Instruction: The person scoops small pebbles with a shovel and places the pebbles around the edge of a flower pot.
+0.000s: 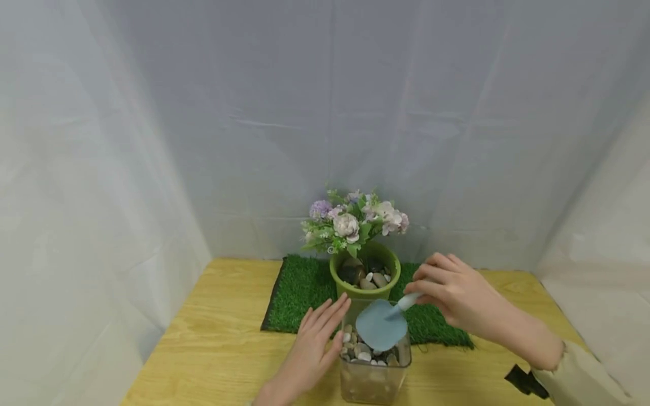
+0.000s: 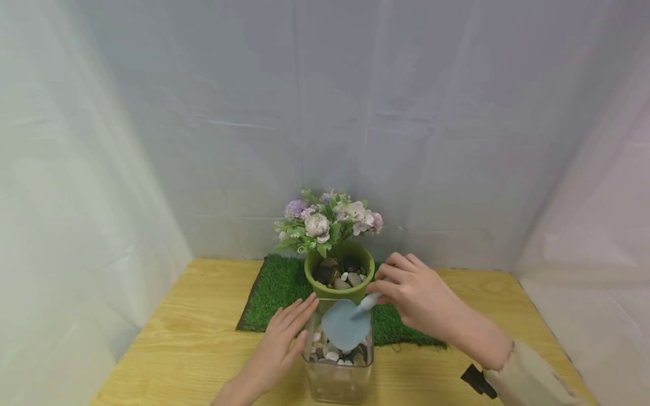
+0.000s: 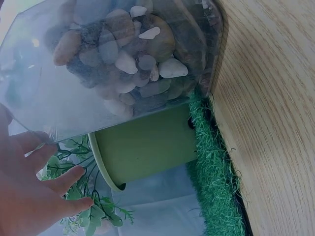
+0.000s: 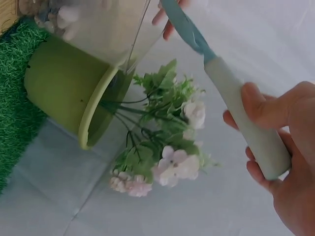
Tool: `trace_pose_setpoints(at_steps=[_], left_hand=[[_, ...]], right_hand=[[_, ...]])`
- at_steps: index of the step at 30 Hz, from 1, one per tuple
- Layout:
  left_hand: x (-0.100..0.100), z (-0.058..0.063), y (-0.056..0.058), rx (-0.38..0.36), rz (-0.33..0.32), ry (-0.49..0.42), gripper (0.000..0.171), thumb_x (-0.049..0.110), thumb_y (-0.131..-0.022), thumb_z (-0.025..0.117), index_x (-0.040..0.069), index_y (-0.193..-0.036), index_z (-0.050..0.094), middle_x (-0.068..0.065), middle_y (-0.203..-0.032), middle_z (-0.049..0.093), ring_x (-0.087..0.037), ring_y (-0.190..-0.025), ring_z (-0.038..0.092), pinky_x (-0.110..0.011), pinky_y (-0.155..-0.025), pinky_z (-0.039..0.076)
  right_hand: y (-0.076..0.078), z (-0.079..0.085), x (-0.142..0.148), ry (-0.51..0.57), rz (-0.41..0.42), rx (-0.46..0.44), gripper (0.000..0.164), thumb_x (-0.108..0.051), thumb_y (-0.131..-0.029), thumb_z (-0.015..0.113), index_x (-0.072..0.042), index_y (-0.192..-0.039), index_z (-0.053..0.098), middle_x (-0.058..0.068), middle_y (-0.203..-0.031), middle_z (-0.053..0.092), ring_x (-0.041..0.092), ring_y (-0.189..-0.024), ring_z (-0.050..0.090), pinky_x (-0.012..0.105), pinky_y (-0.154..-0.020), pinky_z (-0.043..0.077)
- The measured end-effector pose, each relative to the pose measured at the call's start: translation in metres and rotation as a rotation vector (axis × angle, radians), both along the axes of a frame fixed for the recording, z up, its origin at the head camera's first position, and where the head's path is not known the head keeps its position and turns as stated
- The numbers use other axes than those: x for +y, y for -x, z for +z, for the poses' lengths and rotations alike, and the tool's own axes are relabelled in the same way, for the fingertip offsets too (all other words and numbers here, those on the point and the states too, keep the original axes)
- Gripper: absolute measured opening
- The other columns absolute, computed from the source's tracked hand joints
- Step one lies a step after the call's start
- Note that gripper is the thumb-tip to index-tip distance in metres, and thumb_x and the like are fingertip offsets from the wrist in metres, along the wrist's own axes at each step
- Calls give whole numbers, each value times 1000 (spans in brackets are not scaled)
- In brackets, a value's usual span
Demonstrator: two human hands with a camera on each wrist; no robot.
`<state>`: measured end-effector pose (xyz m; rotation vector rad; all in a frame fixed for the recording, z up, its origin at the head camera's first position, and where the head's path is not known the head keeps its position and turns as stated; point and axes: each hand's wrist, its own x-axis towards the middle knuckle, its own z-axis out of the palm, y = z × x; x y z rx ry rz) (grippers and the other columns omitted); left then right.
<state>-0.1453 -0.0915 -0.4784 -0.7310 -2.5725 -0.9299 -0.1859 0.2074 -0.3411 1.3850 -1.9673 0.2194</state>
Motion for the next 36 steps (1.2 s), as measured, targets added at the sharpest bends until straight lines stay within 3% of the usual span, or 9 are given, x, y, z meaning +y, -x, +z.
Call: trace_pose_setpoints(at_steps=[3, 7, 11, 15, 18, 21, 25, 32, 36], left_hand=[[-1, 1, 0, -10, -6, -1, 52, 25, -108, 48, 19, -159, 37, 5, -165, 31, -34, -148, 33, -71, -114, 21], [-1, 1, 0, -40, -10, 4, 52, 33, -110, 44, 23, -160, 35, 8, -165, 29, -31, -150, 31, -70, -116, 20], [-1, 1, -1, -61, -13, 2, 52, 38, -110, 41, 23, -160, 34, 10, -166, 27, -29, -151, 29, -69, -117, 19], [-1, 1, -1, -49, -14, 1, 52, 33, -110, 43, 22, -160, 35, 9, -166, 28, -30, -150, 30, -69, -116, 19], [0, 1, -1, -23, -4, 5, 52, 28, -109, 47, 20, -159, 36, 8, -165, 29, -32, -149, 32, -70, -115, 20], [1, 1, -1, 8, 7, 15, 52, 25, -108, 48, 19, -159, 38, 5, -165, 31, -33, -148, 34, -70, -115, 22], [1, 1, -1, 5, 6, 28, 52, 29, -109, 45, 19, -159, 36, 4, -165, 31, -34, -148, 34, -69, -115, 21], [-1, 3, -1, -37, -10, 14, 52, 33, -110, 43, 20, -160, 35, 6, -165, 29, -32, -150, 31, -69, -116, 20], [-1, 3, -1, -41, -12, 6, 53, 30, -109, 46, 19, -159, 36, 6, -165, 30, -32, -150, 31, -70, -115, 20]], right_hand=[[-1, -2, -7, -73, 61, -17, 10, -26, -93, 71, -20, -98, 77, -6, -95, 69, 17, -89, 57, 33, -72, 48], [-4, -8, -18, -132, 93, -54, 32, -14, -70, 88, -23, -98, 77, -8, -96, 67, 15, -90, 56, 30, -73, 48], [-14, -14, -27, -174, 85, -25, 39, -5, -68, 90, -22, -100, 77, -6, -99, 68, 15, -93, 57, 32, -78, 49], [-28, -16, -29, -252, 38, 133, 44, -9, -67, 89, -21, -108, 78, -4, -107, 71, 17, -101, 61, 37, -84, 51], [-32, -17, -25, -290, 2, 242, 41, -14, -73, 81, -20, -114, 77, -3, -113, 71, 19, -107, 62, 39, -89, 51], [-29, -17, -20, -275, -16, 310, 23, -11, -99, 57, -19, -104, 79, 1, -115, 72, 21, -107, 64, 39, -90, 51], [-19, -17, -15, -195, 6, 300, 62, -15, -113, 20, -21, -87, 76, 5, -111, 72, 24, -101, 64, 39, -84, 51], [-15, -16, -13, -114, 45, 122, 54, -15, -113, 20, -19, -110, 74, 0, -102, 70, 22, -95, 61, 37, -79, 50], [-15, -26, -21, -126, 102, 71, 49, -16, -113, 25, -17, -107, 74, -4, -100, 70, 17, -92, 59, 31, -75, 47]])
